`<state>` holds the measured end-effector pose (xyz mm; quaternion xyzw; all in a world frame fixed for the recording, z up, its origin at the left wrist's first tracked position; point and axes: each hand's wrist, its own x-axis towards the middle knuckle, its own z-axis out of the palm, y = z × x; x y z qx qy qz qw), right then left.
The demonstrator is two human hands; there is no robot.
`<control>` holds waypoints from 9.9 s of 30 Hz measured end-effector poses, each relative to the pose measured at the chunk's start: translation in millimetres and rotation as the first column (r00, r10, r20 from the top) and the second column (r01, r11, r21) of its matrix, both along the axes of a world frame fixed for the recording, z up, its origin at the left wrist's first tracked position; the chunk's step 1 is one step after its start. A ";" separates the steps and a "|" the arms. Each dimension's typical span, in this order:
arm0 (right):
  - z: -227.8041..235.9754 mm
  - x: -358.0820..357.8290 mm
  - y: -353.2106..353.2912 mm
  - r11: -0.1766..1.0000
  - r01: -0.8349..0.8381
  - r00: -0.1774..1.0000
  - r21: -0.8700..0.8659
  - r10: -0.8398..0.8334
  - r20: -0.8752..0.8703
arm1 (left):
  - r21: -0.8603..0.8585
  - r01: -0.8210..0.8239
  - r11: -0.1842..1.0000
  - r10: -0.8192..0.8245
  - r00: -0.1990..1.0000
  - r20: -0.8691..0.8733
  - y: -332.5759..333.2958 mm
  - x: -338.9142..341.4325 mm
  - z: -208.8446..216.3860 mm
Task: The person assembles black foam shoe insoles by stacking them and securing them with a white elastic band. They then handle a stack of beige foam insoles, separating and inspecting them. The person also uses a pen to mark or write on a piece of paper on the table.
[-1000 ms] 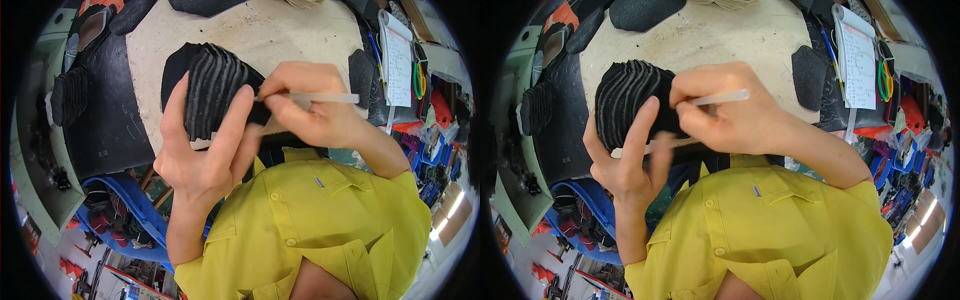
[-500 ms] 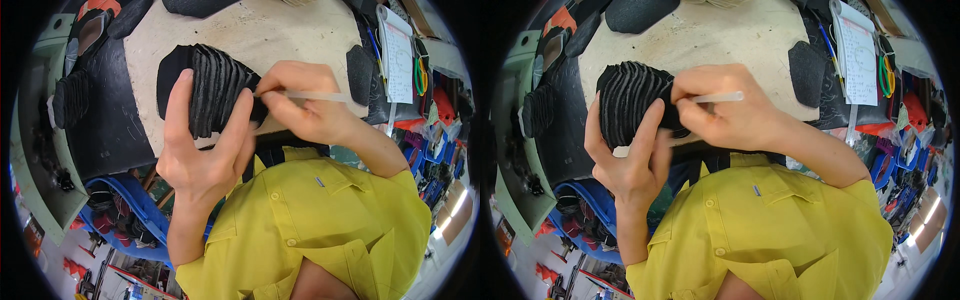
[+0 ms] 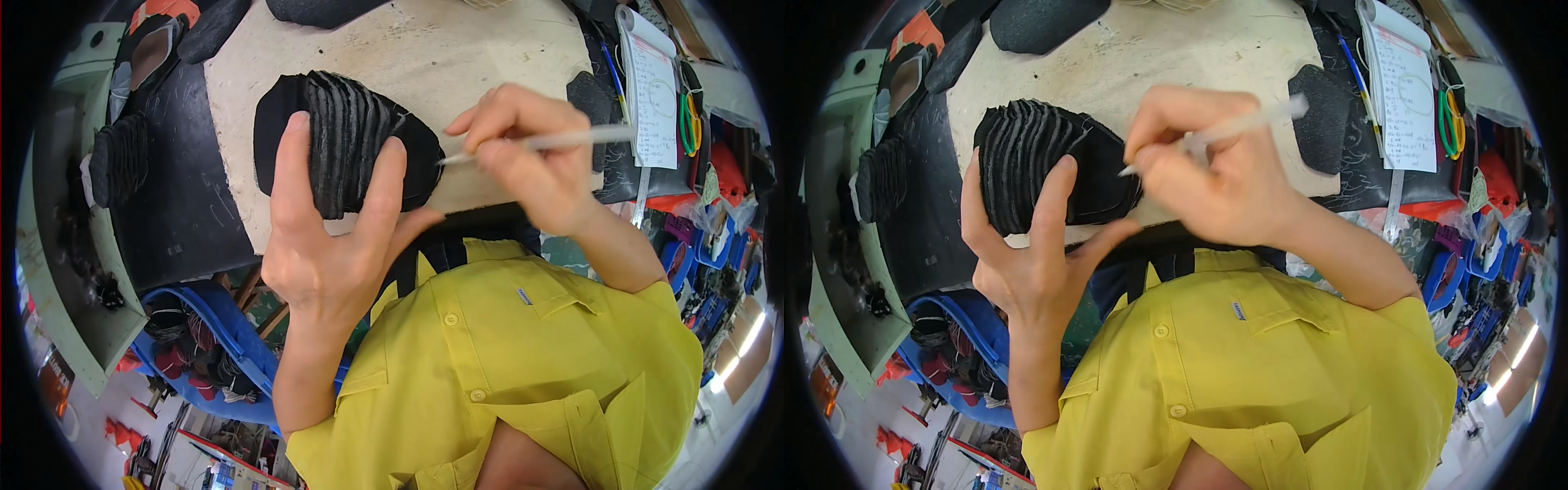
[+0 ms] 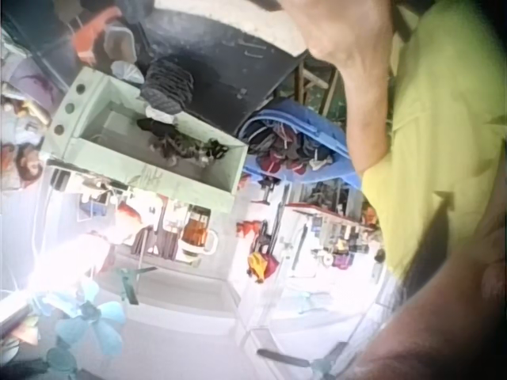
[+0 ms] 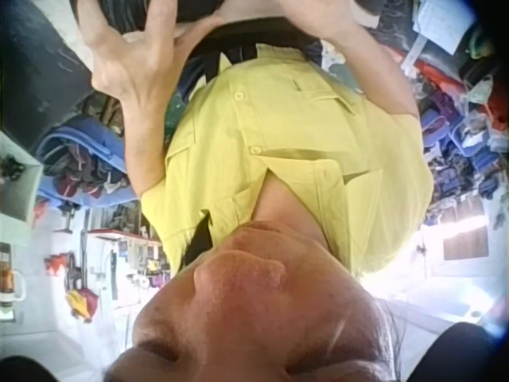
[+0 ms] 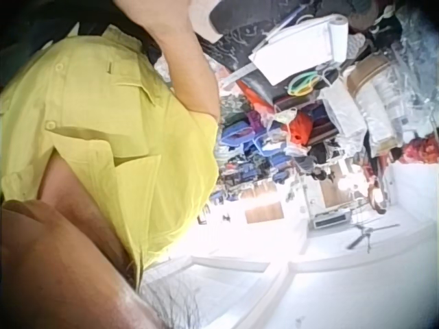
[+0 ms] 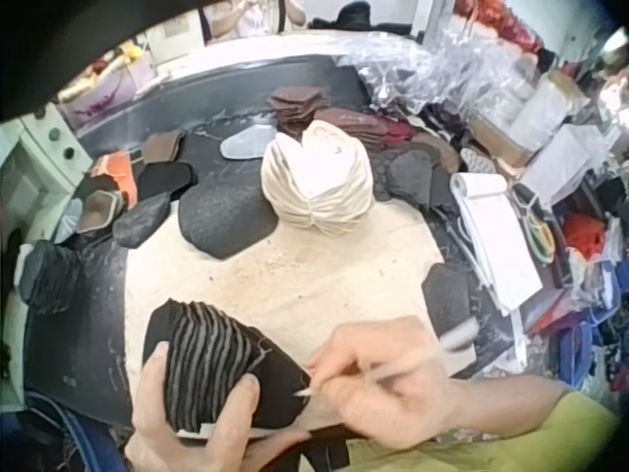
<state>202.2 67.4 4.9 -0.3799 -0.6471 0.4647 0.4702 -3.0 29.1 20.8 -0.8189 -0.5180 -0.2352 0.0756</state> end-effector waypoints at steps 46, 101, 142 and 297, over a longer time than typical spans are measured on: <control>54.0 -37.3 30.2 0.964 -0.254 0.939 -0.075 0.264 0.221 | 0.138 -0.008 0.990 -0.015 0.986 0.166 -15.3 -4.5 -20.9; 53.1 -24.2 38.4 0.998 0.046 0.999 -0.042 -0.045 0.024 | -0.360 -0.149 0.921 0.304 0.852 0.425 -4.6 -35.3 17.9; 49.9 -55.7 67.5 0.970 -0.226 0.892 -0.086 0.241 0.381 | -0.207 0.121 0.971 0.001 0.861 0.509 3.7 -29.6 0.0; 46.5 -63.6 44.6 0.402 -0.218 0.884 0.889 -0.305 0.354 | -0.288 0.312 0.905 0.381 -0.297 0.876 -3.3 -54.1 29.7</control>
